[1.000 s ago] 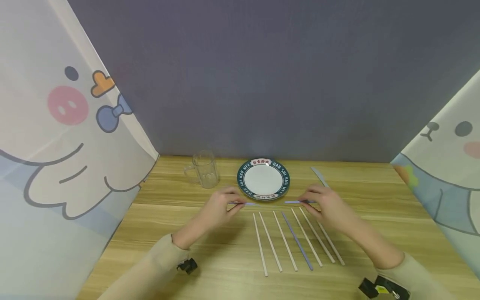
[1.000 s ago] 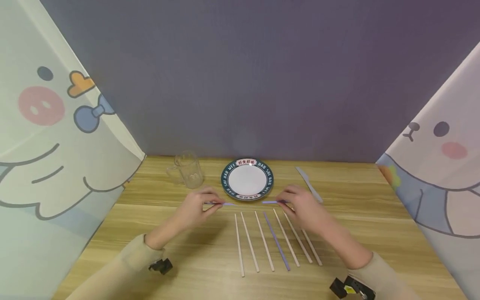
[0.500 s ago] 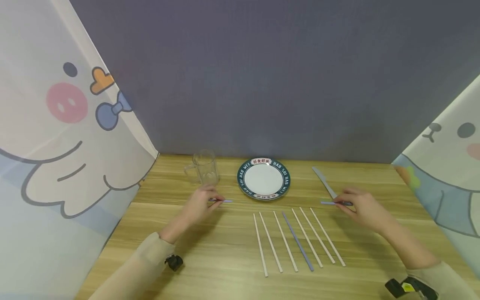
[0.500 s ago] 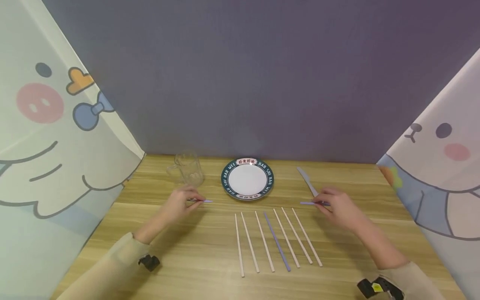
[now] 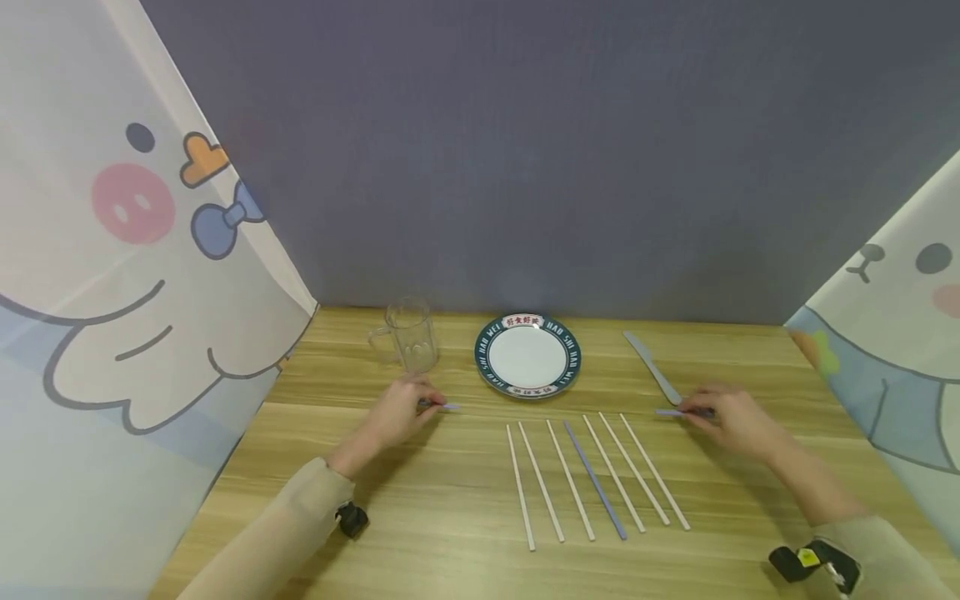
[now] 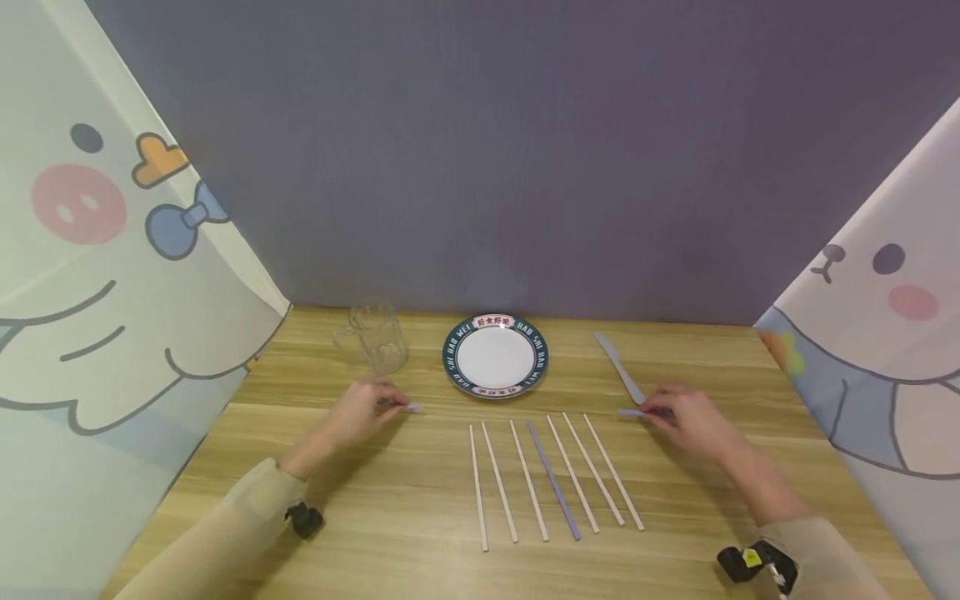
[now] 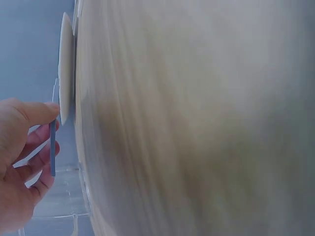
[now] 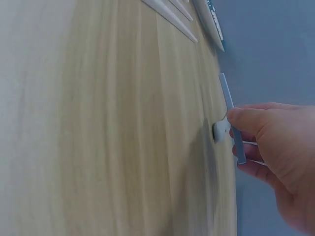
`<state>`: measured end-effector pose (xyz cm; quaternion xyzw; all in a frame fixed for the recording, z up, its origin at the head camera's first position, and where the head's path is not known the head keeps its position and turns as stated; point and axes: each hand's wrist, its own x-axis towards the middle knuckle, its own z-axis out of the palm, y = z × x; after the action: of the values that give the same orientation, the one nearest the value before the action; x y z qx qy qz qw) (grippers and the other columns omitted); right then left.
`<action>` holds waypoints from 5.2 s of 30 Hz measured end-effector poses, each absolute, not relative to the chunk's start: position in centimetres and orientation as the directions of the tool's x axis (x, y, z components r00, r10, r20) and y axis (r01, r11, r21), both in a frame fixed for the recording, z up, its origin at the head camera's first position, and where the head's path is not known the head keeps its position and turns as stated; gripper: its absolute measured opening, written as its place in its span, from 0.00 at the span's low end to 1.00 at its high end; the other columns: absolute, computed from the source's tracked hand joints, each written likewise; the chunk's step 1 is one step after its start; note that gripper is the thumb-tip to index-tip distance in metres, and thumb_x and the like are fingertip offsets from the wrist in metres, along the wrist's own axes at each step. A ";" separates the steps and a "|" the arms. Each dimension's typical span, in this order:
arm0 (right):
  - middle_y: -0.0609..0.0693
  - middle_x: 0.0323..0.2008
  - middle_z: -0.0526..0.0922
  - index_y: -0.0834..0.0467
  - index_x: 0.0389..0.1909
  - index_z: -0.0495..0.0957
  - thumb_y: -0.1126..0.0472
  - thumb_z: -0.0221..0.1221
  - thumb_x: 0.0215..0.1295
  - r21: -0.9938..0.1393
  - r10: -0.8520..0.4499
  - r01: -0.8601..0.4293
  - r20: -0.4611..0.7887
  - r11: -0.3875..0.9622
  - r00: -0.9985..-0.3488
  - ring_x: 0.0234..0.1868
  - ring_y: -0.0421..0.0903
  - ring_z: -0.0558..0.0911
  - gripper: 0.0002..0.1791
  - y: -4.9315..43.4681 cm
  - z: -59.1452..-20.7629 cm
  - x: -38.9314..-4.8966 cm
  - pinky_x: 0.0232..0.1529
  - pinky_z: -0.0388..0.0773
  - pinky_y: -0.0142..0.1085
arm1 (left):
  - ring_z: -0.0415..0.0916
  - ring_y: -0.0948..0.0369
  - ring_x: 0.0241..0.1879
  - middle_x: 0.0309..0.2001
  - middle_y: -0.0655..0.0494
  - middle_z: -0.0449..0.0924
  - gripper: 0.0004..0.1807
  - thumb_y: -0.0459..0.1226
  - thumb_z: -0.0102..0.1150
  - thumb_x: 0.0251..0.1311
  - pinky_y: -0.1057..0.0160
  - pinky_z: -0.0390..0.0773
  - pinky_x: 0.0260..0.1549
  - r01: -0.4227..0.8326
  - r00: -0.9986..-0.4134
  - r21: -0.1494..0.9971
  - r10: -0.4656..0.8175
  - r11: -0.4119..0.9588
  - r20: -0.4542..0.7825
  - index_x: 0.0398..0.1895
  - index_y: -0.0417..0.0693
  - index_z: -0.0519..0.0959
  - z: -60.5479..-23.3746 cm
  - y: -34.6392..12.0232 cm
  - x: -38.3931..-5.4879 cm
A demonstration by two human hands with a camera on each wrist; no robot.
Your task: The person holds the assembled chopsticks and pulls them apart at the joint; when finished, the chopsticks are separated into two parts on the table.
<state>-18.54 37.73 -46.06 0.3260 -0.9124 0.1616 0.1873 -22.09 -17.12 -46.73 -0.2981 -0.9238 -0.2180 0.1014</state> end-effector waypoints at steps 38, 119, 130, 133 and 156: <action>0.43 0.33 0.88 0.57 0.39 0.88 0.68 0.73 0.59 -0.195 -0.440 -0.527 0.360 0.827 -0.823 0.30 0.39 0.84 0.08 33.4 -44.8 -17.0 0.29 0.82 0.33 | 0.86 0.63 0.37 0.38 0.55 0.91 0.06 0.36 0.74 0.63 0.66 0.87 0.41 0.630 -0.752 0.425 0.647 0.650 0.125 0.41 0.46 0.90 -44.5 -15.6 -23.2; 0.42 0.35 0.81 0.53 0.40 0.79 0.69 0.65 0.68 -0.360 -0.615 -0.738 0.409 0.571 -0.674 0.35 0.37 0.80 0.07 17.0 -38.5 -15.0 0.37 0.85 0.32 | 0.74 0.68 0.28 0.33 0.59 0.85 0.03 0.36 0.70 0.68 0.78 0.72 0.28 0.826 -0.547 0.405 0.729 0.391 0.411 0.36 0.48 0.86 -39.1 -6.7 -18.5; 0.43 0.35 0.85 0.52 0.39 0.79 0.69 0.69 0.67 -0.291 -0.621 -0.804 0.518 0.519 -0.589 0.37 0.38 0.86 0.10 17.1 -38.9 -15.3 0.37 0.86 0.32 | 0.67 0.71 0.22 0.28 0.59 0.83 0.05 0.34 0.70 0.67 0.79 0.68 0.23 0.834 -0.533 0.436 0.700 0.339 0.475 0.32 0.47 0.85 -39.2 -6.4 -18.3; 0.43 0.35 0.84 0.53 0.38 0.78 0.70 0.69 0.65 -0.271 -0.621 -0.816 0.541 0.510 -0.567 0.39 0.39 0.88 0.11 17.2 -38.9 -15.3 0.37 0.87 0.32 | 0.65 0.72 0.22 0.28 0.59 0.82 0.07 0.33 0.69 0.68 0.79 0.67 0.22 0.838 -0.524 0.442 0.698 0.320 0.488 0.31 0.47 0.83 -39.2 -6.3 -18.3; 0.41 0.35 0.79 0.54 0.36 0.77 0.71 0.69 0.63 -0.304 -0.584 -0.821 0.587 0.484 -0.561 0.36 0.36 0.82 0.12 18.4 -39.6 -15.4 0.34 0.85 0.33 | 0.71 0.71 0.26 0.29 0.56 0.83 0.08 0.31 0.68 0.69 0.80 0.73 0.25 0.842 -0.501 0.458 0.726 0.284 0.471 0.30 0.44 0.81 -38.7 -5.4 -18.4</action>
<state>-15.41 18.37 -39.59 0.4201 -0.8359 0.2860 0.2075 -18.36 -5.38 -38.72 -0.4922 -0.7967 -0.3401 0.0854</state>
